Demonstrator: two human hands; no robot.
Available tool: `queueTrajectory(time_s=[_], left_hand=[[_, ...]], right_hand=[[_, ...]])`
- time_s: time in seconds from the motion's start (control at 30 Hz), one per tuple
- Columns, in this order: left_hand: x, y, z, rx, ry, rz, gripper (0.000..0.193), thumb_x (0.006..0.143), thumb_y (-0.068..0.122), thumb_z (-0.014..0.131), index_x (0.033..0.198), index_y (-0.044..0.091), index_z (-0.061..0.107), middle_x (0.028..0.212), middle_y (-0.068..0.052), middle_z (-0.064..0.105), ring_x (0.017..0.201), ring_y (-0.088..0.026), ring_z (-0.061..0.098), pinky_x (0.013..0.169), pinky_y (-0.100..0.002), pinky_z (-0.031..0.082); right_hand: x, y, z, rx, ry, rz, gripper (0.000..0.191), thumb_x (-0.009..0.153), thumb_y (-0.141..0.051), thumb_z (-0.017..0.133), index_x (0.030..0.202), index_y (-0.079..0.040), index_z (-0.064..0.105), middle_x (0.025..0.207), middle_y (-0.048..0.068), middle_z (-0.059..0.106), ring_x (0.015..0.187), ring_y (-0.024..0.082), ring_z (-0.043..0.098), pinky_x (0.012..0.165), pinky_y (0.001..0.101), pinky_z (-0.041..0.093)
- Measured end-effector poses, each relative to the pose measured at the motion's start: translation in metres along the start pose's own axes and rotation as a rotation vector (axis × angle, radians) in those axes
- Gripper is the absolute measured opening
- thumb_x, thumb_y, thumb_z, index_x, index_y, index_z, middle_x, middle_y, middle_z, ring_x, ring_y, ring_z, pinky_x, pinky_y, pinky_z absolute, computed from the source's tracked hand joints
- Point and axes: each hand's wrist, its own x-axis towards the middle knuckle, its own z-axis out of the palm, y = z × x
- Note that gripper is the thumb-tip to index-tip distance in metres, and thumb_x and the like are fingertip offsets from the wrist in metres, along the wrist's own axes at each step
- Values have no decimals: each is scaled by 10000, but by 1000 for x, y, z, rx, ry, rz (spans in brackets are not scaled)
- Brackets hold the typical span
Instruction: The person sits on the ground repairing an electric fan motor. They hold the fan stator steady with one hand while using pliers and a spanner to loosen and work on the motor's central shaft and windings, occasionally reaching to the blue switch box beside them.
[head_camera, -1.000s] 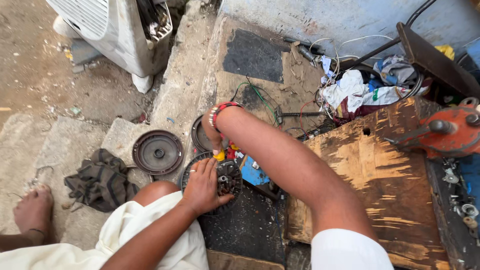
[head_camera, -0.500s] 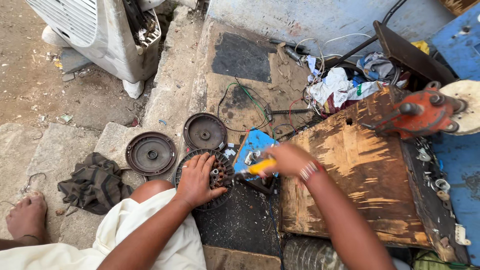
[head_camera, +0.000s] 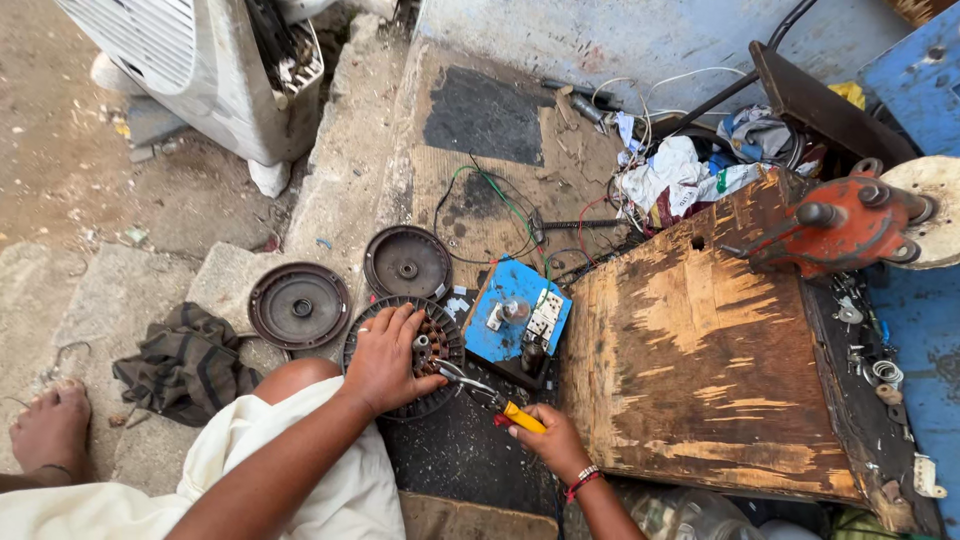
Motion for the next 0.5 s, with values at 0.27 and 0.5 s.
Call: queueTrajectory(time_s=[0.27, 0.5], left_hand=[[0, -1, -1, -7, -13, 2, 1052, 609, 612, 845, 1408, 37, 475, 1457, -203, 465, 1353, -383, 409, 1092, -532, 329], [-1, 1, 0, -28, -17, 15, 1082, 602, 578, 857, 1434, 25, 442, 1461, -207, 468, 1348, -383, 416, 1099, -536, 328]], right_hand=[[-1, -33, -8, -130, 50, 97, 390, 772, -296, 892, 851, -64, 589, 714, -11, 650, 587, 107, 649, 544, 310, 543], [22, -186, -53, -1104, -81, -121, 512, 719, -574, 836, 951, -154, 657, 817, 75, 729, 787, 292, 723, 709, 454, 548]])
